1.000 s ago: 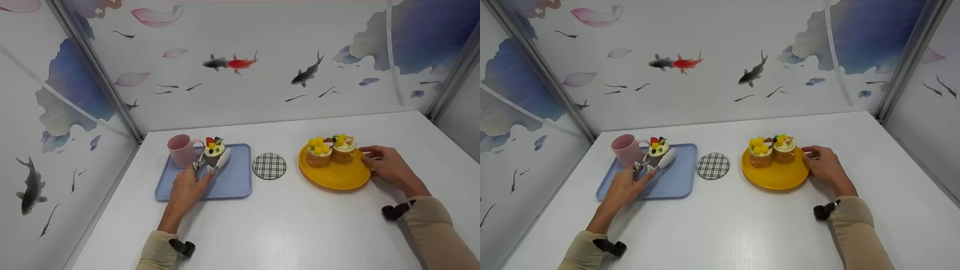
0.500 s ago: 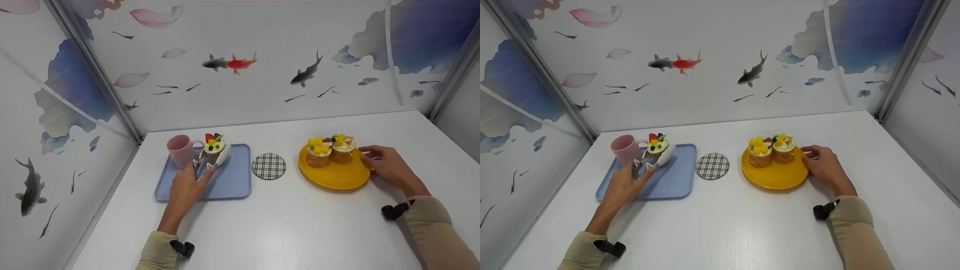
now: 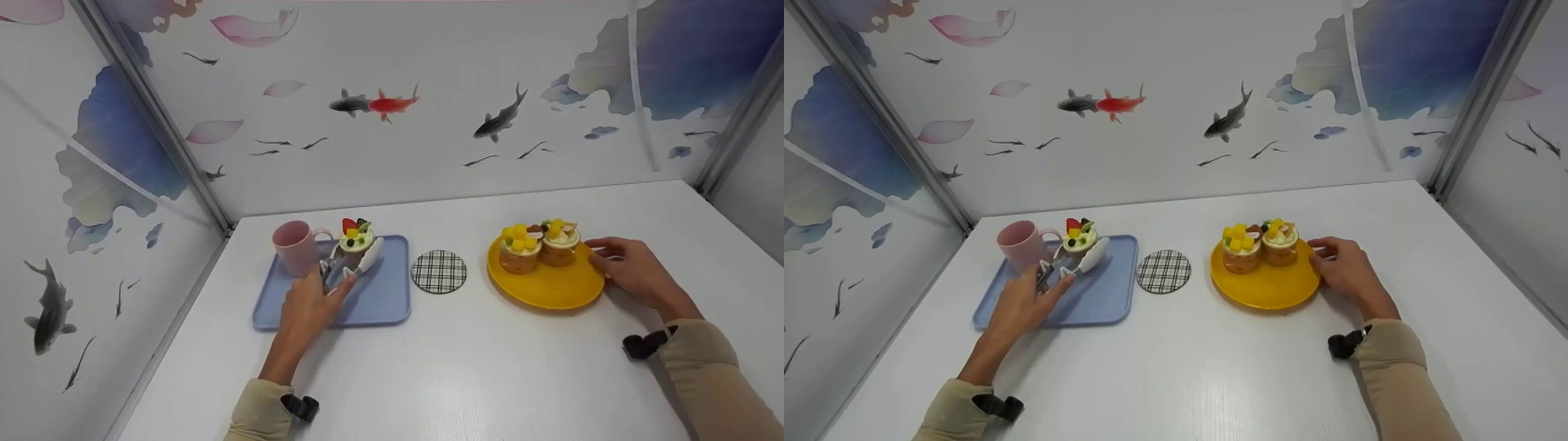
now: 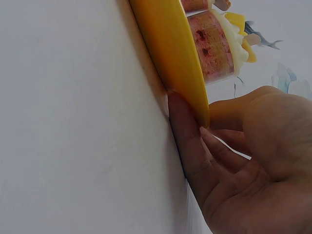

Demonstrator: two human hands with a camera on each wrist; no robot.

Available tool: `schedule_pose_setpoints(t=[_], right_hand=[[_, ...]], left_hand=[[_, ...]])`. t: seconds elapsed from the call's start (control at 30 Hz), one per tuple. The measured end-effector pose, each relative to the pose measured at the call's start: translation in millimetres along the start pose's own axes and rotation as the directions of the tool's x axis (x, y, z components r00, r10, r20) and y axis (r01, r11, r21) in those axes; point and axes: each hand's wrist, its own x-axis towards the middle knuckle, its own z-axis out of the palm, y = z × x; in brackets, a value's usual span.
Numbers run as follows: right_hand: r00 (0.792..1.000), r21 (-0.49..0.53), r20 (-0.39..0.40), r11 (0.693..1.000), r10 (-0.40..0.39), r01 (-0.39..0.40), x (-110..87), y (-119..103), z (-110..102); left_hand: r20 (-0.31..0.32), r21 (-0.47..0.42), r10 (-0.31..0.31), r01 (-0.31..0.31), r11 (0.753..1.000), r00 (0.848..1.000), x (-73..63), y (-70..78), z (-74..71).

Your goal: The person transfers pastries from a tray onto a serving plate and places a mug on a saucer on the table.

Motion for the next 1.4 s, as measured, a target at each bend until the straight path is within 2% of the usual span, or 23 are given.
schedule_pose_setpoints(t=[0.27,0.9,1.17,1.4], right_hand=[[1.000,-0.004,-0.005,1.000,-0.010,0.010,0.2,0.6,0.1],[1.000,-0.014,-0.006,1.000,-0.006,0.006,0.9,0.4,0.0],[1.000,0.000,-0.002,1.000,-0.024,0.024,1.6,2.3,-0.4],[1.000,0.019,0.001,0.999,-0.025,0.025,2.3,3.6,-0.2]], left_hand=[[-0.017,0.016,0.044,-0.043,0.999,0.999,-1.6,8.1,2.0],[-0.002,0.049,0.127,-0.127,0.991,0.992,-10.7,37.5,11.9],[0.018,0.042,0.146,-0.147,0.988,0.989,-15.6,48.3,17.4],[0.060,0.025,0.134,-0.135,0.991,0.989,-18.6,55.7,20.8]])
